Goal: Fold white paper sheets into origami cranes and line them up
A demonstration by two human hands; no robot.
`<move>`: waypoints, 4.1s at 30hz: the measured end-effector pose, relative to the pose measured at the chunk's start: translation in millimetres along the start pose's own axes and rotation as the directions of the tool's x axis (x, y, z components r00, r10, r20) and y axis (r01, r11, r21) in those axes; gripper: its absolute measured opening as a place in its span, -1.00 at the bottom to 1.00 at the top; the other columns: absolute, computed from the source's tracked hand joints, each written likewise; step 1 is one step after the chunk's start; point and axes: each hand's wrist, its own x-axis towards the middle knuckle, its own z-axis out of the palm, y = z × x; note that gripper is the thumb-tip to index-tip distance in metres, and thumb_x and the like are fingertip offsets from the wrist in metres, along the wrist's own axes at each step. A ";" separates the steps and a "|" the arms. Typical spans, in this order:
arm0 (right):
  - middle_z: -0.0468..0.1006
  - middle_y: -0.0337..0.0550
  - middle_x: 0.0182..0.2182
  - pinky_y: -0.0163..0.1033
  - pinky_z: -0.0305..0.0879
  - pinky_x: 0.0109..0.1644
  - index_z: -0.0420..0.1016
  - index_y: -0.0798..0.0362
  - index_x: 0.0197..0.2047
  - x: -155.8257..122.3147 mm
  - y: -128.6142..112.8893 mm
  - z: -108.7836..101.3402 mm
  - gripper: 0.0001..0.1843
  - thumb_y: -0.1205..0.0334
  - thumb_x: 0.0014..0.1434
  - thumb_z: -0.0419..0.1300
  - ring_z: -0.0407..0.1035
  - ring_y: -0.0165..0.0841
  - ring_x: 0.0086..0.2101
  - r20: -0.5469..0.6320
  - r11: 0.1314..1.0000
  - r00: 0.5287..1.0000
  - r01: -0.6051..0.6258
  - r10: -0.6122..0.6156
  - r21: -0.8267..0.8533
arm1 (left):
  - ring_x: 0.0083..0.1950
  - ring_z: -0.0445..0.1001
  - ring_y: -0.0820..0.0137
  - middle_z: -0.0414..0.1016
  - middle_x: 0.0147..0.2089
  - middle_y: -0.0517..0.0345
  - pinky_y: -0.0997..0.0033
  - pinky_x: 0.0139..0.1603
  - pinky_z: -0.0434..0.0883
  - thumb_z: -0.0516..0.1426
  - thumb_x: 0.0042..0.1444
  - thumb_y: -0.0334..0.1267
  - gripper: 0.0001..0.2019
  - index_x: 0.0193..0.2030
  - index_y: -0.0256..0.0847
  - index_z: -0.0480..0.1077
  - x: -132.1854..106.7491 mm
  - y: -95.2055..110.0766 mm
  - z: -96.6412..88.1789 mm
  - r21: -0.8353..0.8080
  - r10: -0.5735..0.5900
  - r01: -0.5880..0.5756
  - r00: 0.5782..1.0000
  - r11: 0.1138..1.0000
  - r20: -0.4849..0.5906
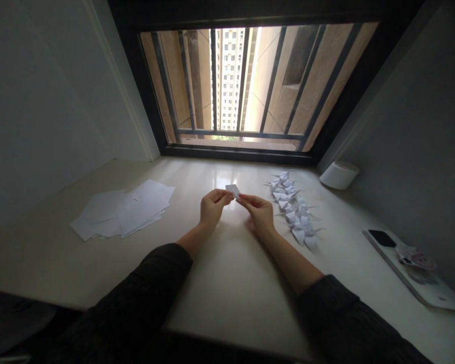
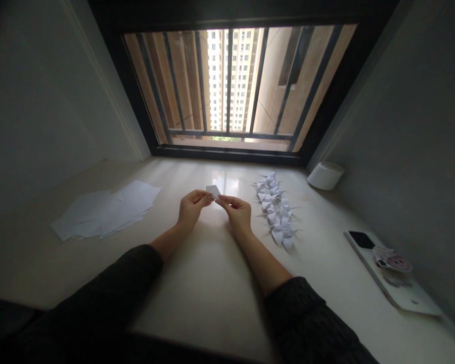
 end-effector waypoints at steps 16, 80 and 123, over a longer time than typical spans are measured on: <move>0.64 -0.11 -0.36 -0.12 0.39 -0.15 0.63 0.03 -0.37 -3.5 -10.1 5.0 -0.70 0.13 -0.26 0.42 0.49 -0.23 -0.26 0.012 0.992 0.996 -0.085 0.084 0.090 | -0.33 0.53 0.40 0.55 -0.40 0.11 0.28 -0.13 0.45 0.32 -0.18 -0.15 -0.74 -0.41 -0.30 0.47 -0.6 3.2 2.0 -0.095 -0.049 0.048 0.999 0.994 -0.006; 0.53 -0.26 -0.56 -0.31 0.18 -0.41 0.45 0.06 -0.43 0.3 0.3 3.0 -0.65 0.13 -0.30 0.43 0.36 -0.42 -0.50 -0.004 0.982 0.993 -0.115 0.117 0.150 | -0.31 0.55 0.30 0.57 -0.38 0.05 0.43 -0.38 0.32 0.20 -0.03 -0.01 -0.69 -0.40 -0.25 0.53 2.7 0.8 -5.4 0.153 -0.050 0.034 0.993 0.988 0.104; 0.60 -0.20 -0.49 -0.21 0.30 -0.24 0.47 0.03 -0.35 -3.8 -6.1 5.1 -0.69 0.14 -0.21 0.38 0.47 -0.33 -0.39 0.073 0.986 0.993 -0.098 0.089 0.136 | -0.35 0.42 0.40 0.51 -0.44 0.13 0.45 -0.36 0.25 0.26 -0.15 0.05 -0.66 -0.44 -0.24 0.53 4.3 0.2 -3.9 0.161 -0.068 0.076 0.996 0.984 -0.054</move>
